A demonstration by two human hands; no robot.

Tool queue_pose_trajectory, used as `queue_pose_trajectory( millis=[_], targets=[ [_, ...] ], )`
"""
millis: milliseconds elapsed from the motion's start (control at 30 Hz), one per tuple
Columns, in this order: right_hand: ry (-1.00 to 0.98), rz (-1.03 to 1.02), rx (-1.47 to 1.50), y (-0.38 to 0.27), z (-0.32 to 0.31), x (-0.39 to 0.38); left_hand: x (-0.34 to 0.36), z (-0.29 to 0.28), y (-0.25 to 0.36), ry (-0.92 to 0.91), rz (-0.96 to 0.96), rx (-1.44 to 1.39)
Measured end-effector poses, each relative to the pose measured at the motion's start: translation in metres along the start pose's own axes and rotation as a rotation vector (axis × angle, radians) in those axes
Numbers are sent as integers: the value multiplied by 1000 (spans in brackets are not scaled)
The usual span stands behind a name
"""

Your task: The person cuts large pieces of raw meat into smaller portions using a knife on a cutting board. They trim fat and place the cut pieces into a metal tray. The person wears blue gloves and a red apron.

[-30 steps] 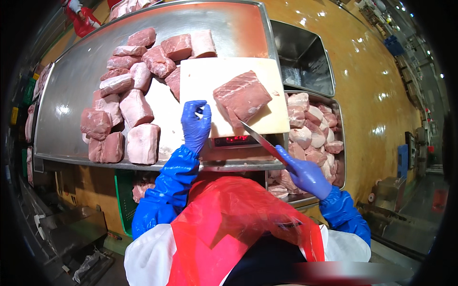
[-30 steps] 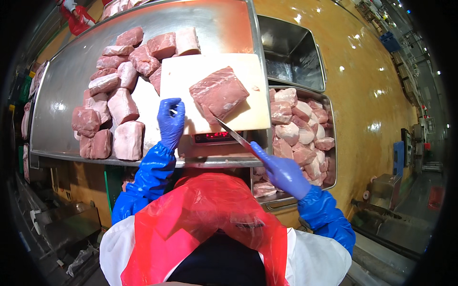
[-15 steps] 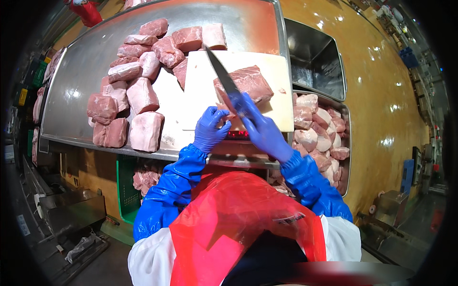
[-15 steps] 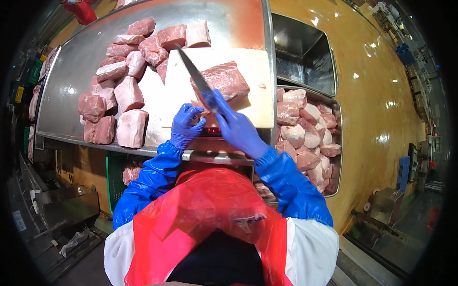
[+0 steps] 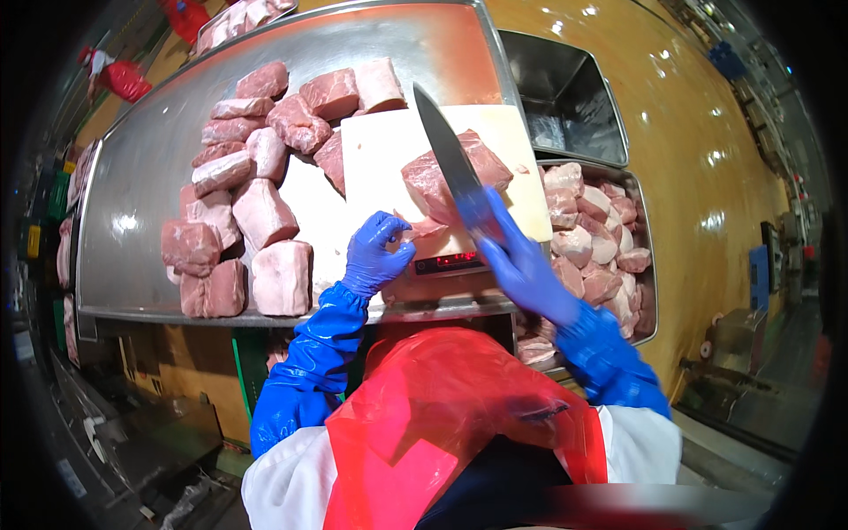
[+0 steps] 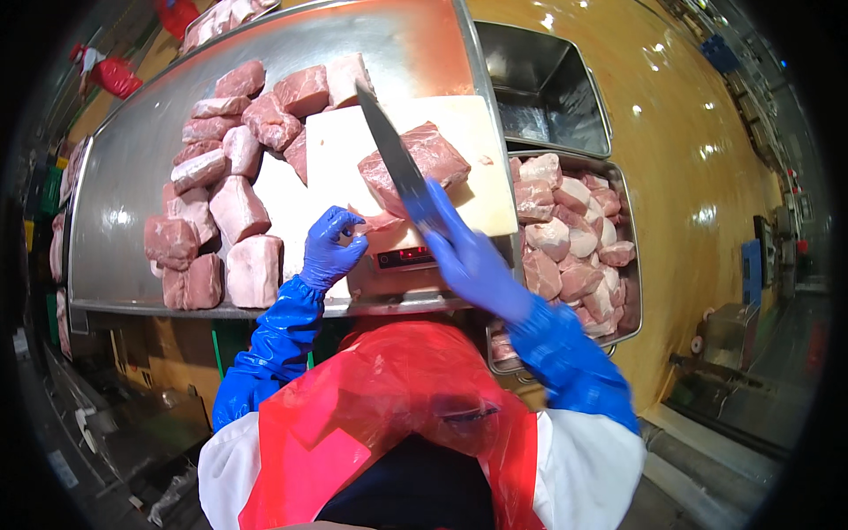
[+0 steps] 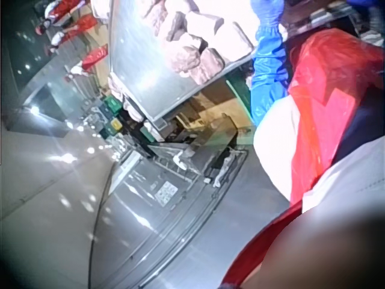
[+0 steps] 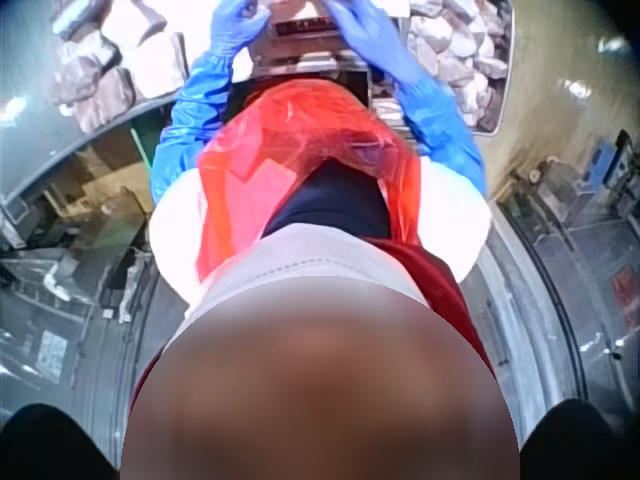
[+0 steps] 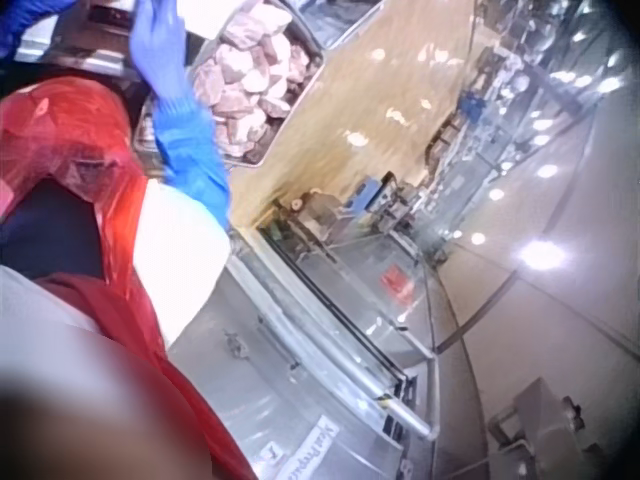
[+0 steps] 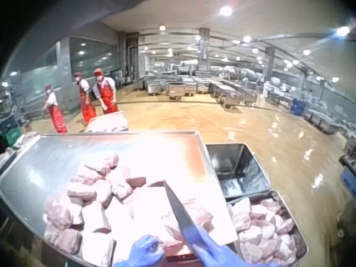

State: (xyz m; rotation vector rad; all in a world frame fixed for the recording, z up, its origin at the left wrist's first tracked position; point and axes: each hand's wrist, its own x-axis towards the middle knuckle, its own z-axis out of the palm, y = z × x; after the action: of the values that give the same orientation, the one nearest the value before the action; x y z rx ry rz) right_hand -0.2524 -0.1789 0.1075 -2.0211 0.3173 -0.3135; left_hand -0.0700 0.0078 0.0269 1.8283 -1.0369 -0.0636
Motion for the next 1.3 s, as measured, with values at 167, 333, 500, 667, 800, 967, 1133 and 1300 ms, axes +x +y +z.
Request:
queue_pose_trajectory(
  millis=[167,333,500,667,800,967,1133,1300],
  targets=[
    [-97,192,-240,15,33,14,15,-7,-13,-29,4,3],
    [-398,264,-537,-8,-21,-75,24,3,-32,-8,-239,-151],
    [-231,95,-452,-21,-64,-88,56,-2,5,-92,-555,-387],
    [32,288,305,-22,-16,-13,59,31,-42,49,-474,-474],
    [64,75,251,6,46,78,47,31,-42,63,-346,-517],
    [-193,244,-475,-21,57,85,45,25,-51,92,-364,-467],
    [-320,406,-554,-70,52,4,40,23,-52,34,-266,-472],
    [-74,76,-686,-4,81,46,56,29,-54,20,-114,-457]
  ],
)
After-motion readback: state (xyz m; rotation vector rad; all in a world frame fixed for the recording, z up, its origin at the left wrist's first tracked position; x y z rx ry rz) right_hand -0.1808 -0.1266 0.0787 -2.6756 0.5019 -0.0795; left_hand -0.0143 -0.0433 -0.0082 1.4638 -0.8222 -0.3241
